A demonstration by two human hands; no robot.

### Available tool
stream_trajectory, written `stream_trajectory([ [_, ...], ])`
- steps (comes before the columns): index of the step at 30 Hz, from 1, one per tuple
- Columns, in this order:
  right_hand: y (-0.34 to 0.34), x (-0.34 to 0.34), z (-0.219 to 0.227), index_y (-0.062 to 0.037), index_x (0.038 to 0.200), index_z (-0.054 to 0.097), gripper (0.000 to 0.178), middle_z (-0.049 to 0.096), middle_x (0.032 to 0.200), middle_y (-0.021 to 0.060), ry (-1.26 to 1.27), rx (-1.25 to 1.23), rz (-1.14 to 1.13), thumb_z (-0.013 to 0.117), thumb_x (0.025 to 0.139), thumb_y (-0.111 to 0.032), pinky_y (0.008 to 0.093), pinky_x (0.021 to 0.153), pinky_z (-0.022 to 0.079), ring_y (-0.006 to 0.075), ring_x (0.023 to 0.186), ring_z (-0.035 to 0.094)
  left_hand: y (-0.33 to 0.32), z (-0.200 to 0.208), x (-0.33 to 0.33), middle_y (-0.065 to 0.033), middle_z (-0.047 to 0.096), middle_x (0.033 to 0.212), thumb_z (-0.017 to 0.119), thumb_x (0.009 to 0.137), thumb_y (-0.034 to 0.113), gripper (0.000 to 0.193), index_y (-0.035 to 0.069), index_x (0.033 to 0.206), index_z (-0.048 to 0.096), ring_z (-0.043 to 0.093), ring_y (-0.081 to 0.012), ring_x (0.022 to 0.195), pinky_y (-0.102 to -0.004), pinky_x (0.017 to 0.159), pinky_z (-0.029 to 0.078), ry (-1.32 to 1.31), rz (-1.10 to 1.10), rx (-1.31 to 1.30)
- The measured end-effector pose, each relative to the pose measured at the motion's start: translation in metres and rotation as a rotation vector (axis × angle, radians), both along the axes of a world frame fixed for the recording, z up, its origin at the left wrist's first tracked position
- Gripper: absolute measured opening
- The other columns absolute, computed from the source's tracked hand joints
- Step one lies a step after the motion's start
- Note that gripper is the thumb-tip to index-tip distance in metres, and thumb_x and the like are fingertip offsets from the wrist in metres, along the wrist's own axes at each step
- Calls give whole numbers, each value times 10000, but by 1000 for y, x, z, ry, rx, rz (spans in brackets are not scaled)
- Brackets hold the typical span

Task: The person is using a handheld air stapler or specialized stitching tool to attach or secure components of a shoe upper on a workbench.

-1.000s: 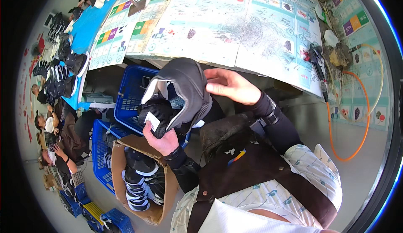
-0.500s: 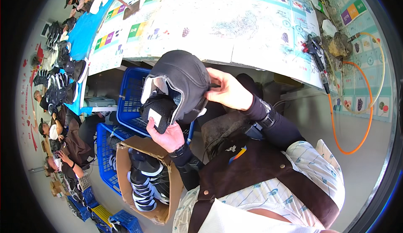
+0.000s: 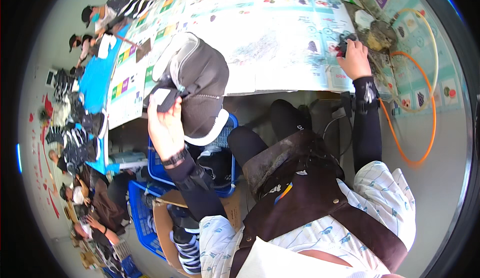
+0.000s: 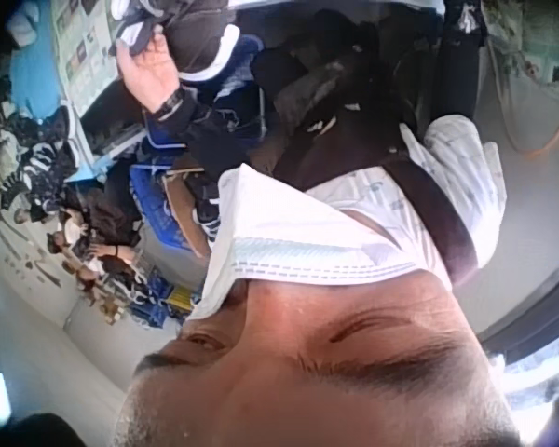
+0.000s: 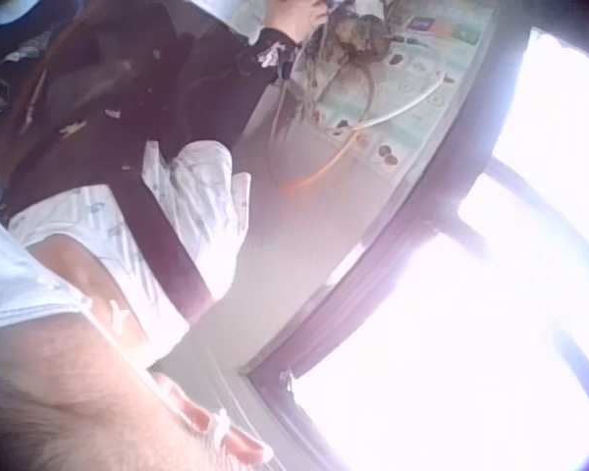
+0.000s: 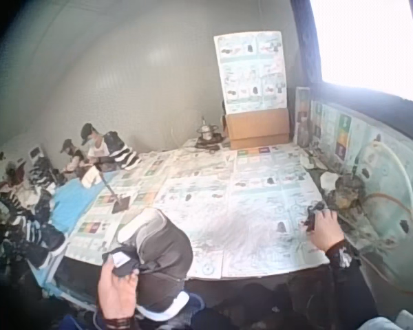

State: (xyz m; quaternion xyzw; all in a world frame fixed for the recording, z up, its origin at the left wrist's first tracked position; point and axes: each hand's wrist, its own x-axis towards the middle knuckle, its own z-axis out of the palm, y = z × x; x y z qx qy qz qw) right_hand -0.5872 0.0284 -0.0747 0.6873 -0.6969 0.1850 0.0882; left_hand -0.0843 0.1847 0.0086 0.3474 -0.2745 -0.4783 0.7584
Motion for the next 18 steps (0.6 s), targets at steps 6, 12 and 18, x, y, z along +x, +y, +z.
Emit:
stream_trajectory([
  [6,-36,-52,-18,43,1231,590,499,573,1314,249,24,249,-52,777,816,-162,520,1039,495,462,1254,534,-107,10,-13,-167,694,1051,660,1005,199,281,-27,1166,614,719,-333,905,-378,796,616,-152,-85,166],
  [12,-29,-54,-8,23,1011,723,466,726,970,205,-200,187,-37,851,801,-373,439,887,554,359,935,719,-138,-2,-43,-80,738,861,768,905,167,157,26,959,727,708,-245,834,-366,735,547,-1606,-7,-64],
  [18,38,-6,11,67,1141,676,417,726,1063,109,-1310,89,298,569,740,24,298,859,517,237,1050,672,-161,-25,-48,-177,677,884,693,970,219,383,-95,1129,541,746,-308,709,-389,661,663,-235,-188,240],
])
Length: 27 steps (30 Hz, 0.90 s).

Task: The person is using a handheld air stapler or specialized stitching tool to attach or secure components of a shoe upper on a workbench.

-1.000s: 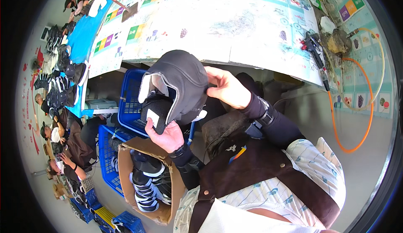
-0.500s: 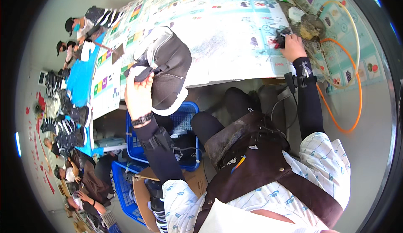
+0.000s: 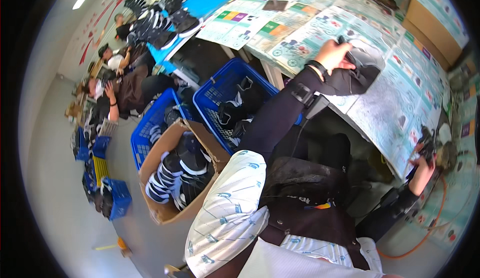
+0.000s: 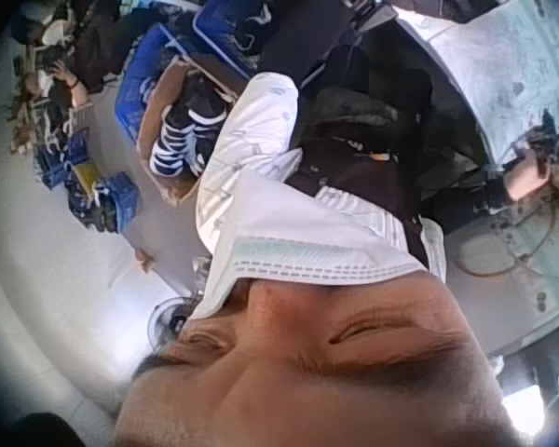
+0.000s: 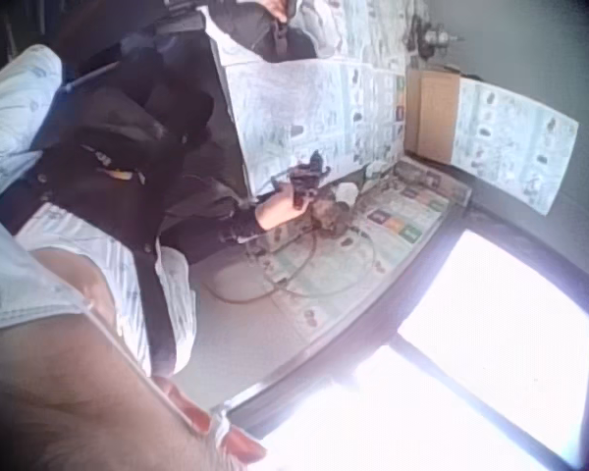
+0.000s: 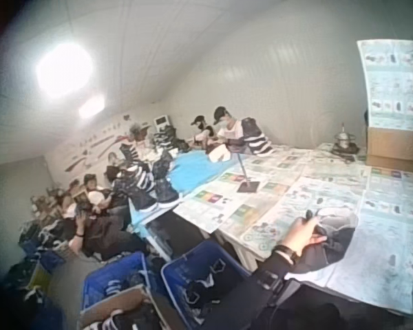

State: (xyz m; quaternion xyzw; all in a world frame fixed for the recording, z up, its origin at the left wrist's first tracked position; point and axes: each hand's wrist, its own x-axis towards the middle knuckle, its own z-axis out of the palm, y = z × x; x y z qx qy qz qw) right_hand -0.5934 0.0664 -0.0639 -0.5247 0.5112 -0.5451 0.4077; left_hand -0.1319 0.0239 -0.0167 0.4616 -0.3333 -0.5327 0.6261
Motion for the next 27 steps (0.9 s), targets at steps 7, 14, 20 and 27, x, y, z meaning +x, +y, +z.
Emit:
stream_trajectory([
  [7,43,40,9,29,1142,684,373,750,1061,115,-52,54,207,546,796,15,284,642,505,194,1023,688,-13,-17,-3,-196,706,835,646,989,248,357,-104,1017,592,758,-303,703,-355,631,652,-86,7,79],
  [14,38,54,10,-24,1001,733,235,706,1090,27,52,10,164,587,824,24,258,652,410,123,908,610,-7,-28,-6,-166,639,655,716,890,265,438,-148,940,578,736,-288,575,-357,493,619,-79,98,-12],
  [20,44,69,25,-33,1040,701,246,711,1106,21,56,65,191,612,814,6,244,597,404,101,923,633,10,-19,-15,-191,689,825,682,900,263,461,-175,995,572,737,-266,574,-351,502,617,-128,172,-43],
  [27,53,91,29,-26,1067,717,285,715,1147,37,98,10,56,677,785,-32,253,585,392,109,848,607,12,-23,-12,-156,689,727,679,886,294,412,-115,894,631,742,-275,577,-366,498,596,-131,170,-53],
])
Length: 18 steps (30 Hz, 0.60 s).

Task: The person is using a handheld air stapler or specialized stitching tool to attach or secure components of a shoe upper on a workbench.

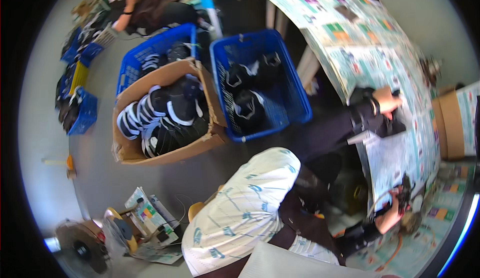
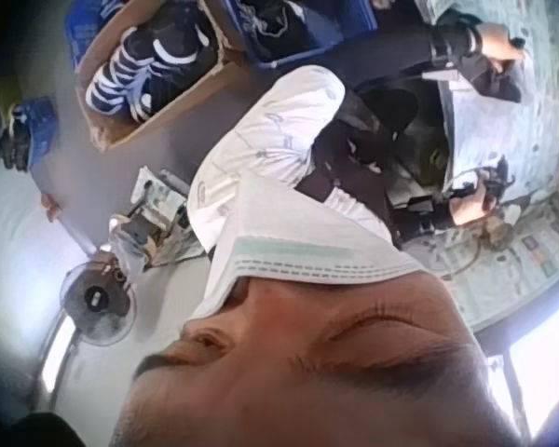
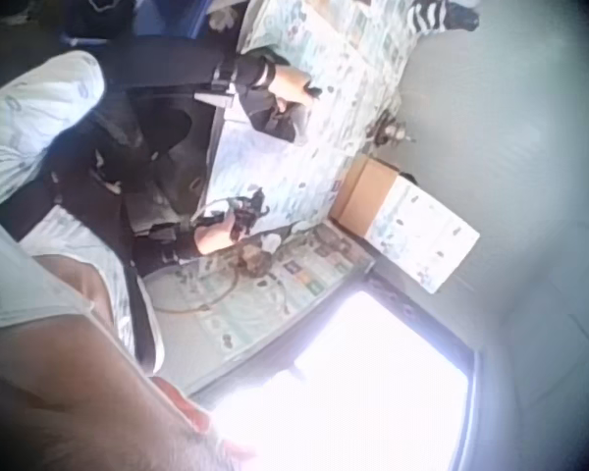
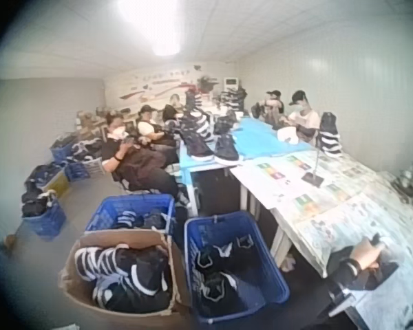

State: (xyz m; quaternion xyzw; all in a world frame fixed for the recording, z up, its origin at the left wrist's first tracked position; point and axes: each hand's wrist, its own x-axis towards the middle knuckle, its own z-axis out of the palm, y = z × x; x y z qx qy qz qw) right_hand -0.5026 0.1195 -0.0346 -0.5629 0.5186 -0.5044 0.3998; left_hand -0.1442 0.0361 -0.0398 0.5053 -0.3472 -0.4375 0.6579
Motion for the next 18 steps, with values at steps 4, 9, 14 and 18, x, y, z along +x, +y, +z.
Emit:
stream_trajectory([
  [4,10,-2,-2,-26,1034,742,207,731,1016,14,-57,58,93,655,846,-41,238,590,391,77,766,583,-8,-8,1,-161,690,696,720,879,295,448,-140,821,626,747,-271,581,-343,519,608,-58,-28,48],
  [9,14,7,5,-22,1113,694,280,756,1024,75,-117,145,87,574,862,2,210,543,384,64,742,591,-3,-1,0,-145,681,708,727,901,277,419,-116,850,591,736,-254,567,-330,501,604,1,33,13],
  [14,14,27,9,-18,1112,688,291,765,1027,90,-120,168,133,570,845,-18,204,544,389,68,699,567,0,10,2,-142,659,708,714,918,267,408,-123,922,594,721,-242,556,-328,497,604,-16,-34,25],
  [18,19,35,10,11,1071,689,265,765,990,114,-210,176,214,570,836,-18,240,544,390,93,629,552,-8,10,2,-149,635,753,705,941,266,464,-159,1013,534,713,-268,565,-366,516,626,40,-135,38],
])
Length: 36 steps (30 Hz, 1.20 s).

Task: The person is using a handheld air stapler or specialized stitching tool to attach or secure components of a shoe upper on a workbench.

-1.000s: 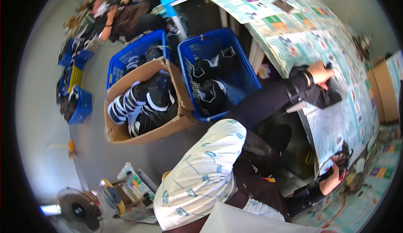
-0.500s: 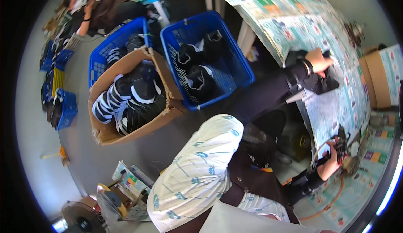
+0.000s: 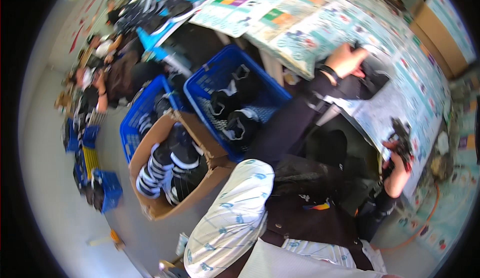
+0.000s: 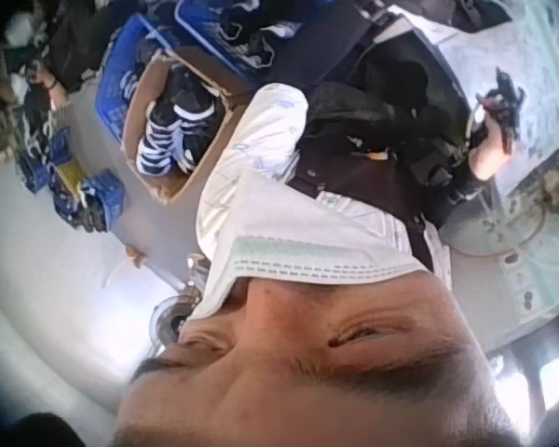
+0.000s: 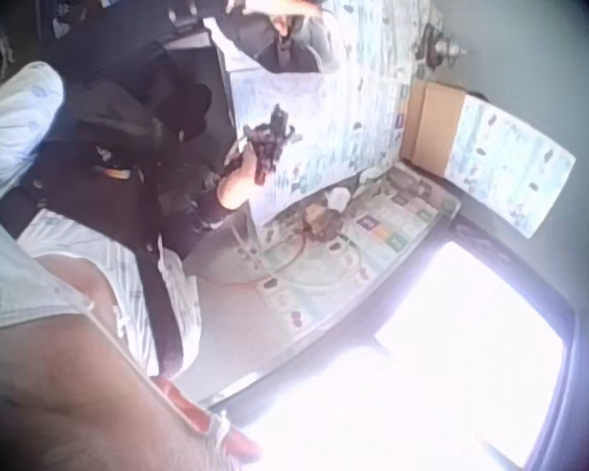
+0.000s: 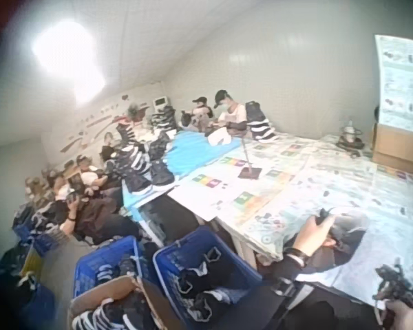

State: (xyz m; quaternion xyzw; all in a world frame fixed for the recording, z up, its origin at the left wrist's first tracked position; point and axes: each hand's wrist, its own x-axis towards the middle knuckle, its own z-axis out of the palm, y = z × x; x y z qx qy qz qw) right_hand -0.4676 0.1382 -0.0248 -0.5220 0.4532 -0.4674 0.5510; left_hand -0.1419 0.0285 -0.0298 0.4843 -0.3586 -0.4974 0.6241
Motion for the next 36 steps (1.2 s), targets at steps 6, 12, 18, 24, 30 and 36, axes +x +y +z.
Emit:
stream_trajectory([
  [6,0,1,-5,11,1103,687,300,759,1004,116,-39,15,-1,553,837,-20,230,558,399,98,658,567,-3,-4,3,-124,649,674,710,950,328,444,-94,1007,585,678,-205,505,-302,438,550,-157,5,14],
  [12,-11,-3,-14,-36,1088,702,307,748,968,63,8,-23,-61,570,812,-17,208,491,355,83,713,618,2,-2,2,-115,650,665,670,967,365,490,-107,1030,555,664,-205,491,-335,443,555,-203,34,-32],
  [18,-23,11,-5,-4,1076,708,313,735,961,74,-11,-109,47,559,801,-10,261,589,449,151,815,647,5,1,2,-109,636,676,682,956,412,577,-116,1125,523,657,-198,498,-334,433,547,-244,57,1],
  [24,-15,15,-7,-87,1090,714,285,662,884,4,-41,130,37,743,814,-153,255,610,470,118,704,570,-14,-11,12,-131,663,877,652,981,185,296,-17,1193,614,721,-237,781,-341,691,603,-546,-182,-55],
  [30,-24,19,-17,-40,1009,690,199,655,802,36,-54,-6,-41,672,827,-119,305,584,467,136,644,578,-22,-1,8,-149,697,765,691,958,439,446,18,1101,656,668,-195,594,-300,563,537,-298,-57,198],
  [36,-19,25,-22,-18,955,659,166,638,753,107,65,-203,72,644,801,-79,330,705,494,195,700,621,-16,9,4,-113,684,718,679,972,426,416,13,927,653,625,-163,544,-270,514,486,-323,-31,179],
])
